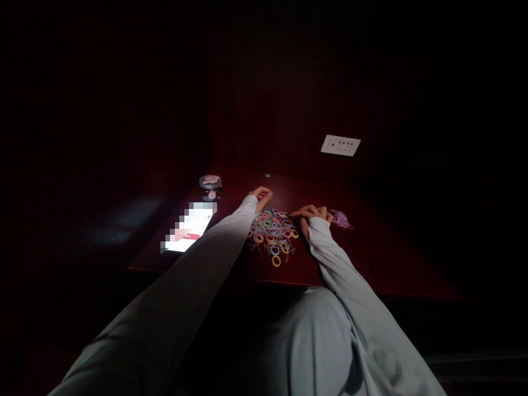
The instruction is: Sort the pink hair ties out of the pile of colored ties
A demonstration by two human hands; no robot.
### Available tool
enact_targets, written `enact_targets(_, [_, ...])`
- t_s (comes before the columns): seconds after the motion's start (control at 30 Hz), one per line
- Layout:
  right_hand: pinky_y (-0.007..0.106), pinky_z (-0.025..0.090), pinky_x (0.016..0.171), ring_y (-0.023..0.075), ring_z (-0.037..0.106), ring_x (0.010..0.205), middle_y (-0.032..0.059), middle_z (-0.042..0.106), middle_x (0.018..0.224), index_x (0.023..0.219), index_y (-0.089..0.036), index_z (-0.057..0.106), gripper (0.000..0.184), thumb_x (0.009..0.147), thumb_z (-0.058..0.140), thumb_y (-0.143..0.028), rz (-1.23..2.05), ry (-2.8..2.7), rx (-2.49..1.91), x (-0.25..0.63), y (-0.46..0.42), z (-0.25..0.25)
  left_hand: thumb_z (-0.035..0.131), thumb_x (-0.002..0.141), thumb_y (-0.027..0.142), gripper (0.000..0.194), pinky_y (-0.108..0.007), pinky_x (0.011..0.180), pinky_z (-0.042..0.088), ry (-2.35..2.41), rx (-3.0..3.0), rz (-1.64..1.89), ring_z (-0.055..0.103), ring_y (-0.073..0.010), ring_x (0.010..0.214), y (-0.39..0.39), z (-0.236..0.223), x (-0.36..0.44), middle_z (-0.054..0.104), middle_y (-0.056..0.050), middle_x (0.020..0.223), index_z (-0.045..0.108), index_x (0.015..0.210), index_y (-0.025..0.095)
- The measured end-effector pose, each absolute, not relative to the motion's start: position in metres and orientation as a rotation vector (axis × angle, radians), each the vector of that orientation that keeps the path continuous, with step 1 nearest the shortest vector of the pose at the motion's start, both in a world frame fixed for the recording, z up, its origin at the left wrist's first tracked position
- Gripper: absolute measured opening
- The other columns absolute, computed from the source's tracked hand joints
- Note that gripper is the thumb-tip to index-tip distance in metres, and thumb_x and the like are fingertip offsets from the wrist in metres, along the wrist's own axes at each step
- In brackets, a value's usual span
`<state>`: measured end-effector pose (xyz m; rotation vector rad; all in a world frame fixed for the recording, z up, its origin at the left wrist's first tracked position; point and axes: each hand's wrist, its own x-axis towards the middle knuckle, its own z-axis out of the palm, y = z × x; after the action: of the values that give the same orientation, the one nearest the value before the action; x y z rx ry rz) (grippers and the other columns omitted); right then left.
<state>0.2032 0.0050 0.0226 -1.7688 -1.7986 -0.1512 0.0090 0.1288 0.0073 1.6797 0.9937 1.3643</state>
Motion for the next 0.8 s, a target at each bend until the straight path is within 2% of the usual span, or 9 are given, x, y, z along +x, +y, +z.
enact_targets(0.13, [0.048, 0.029, 0.097, 0.0296, 0.050, 0.107, 0.0063, 0.074, 0.104, 0.092, -0.026, 0.080, 0.024, 0.089, 0.056, -0.022, -0.149, -1.798, -1.760, 0.205, -0.001, 0.029, 0.071, 0.085, 0.019, 0.002, -0.029, 0.092, 0.050, 0.973, 1.671, 1.374, 0.067, -0.0163, 0.088, 0.130, 0.008, 0.007, 0.074, -0.002, 0.085, 0.072, 0.086, 0.020])
enact_targets(0.3, [0.046, 0.029, 0.099, 0.0274, 0.051, 0.102, 0.0057, 0.073, 0.091, 0.082, -0.026, 0.077, 0.022, 0.088, 0.056, -0.022, -0.109, -1.942, -1.695, 0.207, -0.008, 0.029, 0.073, 0.081, 0.021, 0.003, -0.026, 0.081, 0.053, 0.869, 1.647, 1.303, 0.069, -0.0157, 0.078, 0.132, 0.013, 0.003, 0.075, -0.001, 0.077, 0.070, 0.081, 0.020])
enact_targets(0.5, [0.044, 0.030, 0.098, 0.0272, 0.052, 0.101, 0.0044, 0.074, 0.091, 0.085, -0.026, 0.077, 0.017, 0.083, 0.062, -0.020, -0.033, -2.013, -1.712, 0.205, -0.012, 0.028, 0.070, 0.082, 0.027, 0.008, -0.026, 0.075, 0.054, 0.786, 1.648, 1.266, 0.072, -0.0171, 0.077, 0.132, 0.013, 0.003, 0.077, -0.003, 0.077, 0.068, 0.078, 0.020])
enact_targets(0.6, [0.044, 0.030, 0.099, 0.0260, 0.052, 0.099, 0.0035, 0.074, 0.090, 0.086, -0.028, 0.079, 0.022, 0.085, 0.060, -0.018, 0.036, -2.042, -1.663, 0.202, -0.010, 0.027, 0.070, 0.083, 0.031, 0.013, -0.027, 0.074, 0.054, 0.792, 1.649, 1.277, 0.071, -0.0168, 0.074, 0.129, 0.015, 0.004, 0.076, -0.002, 0.074, 0.068, 0.077, 0.020])
enact_targets(0.8, [0.044, 0.032, 0.096, 0.0269, 0.053, 0.103, 0.0046, 0.074, 0.098, 0.103, -0.031, 0.081, 0.030, 0.089, 0.056, -0.020, 0.011, -1.941, -1.645, 0.204, -0.008, 0.024, 0.072, 0.081, 0.032, 0.016, -0.027, 0.073, 0.054, 0.798, 1.628, 1.291, 0.070, -0.0168, 0.071, 0.120, 0.024, 0.004, 0.074, -0.002, 0.069, 0.067, 0.071, 0.021])
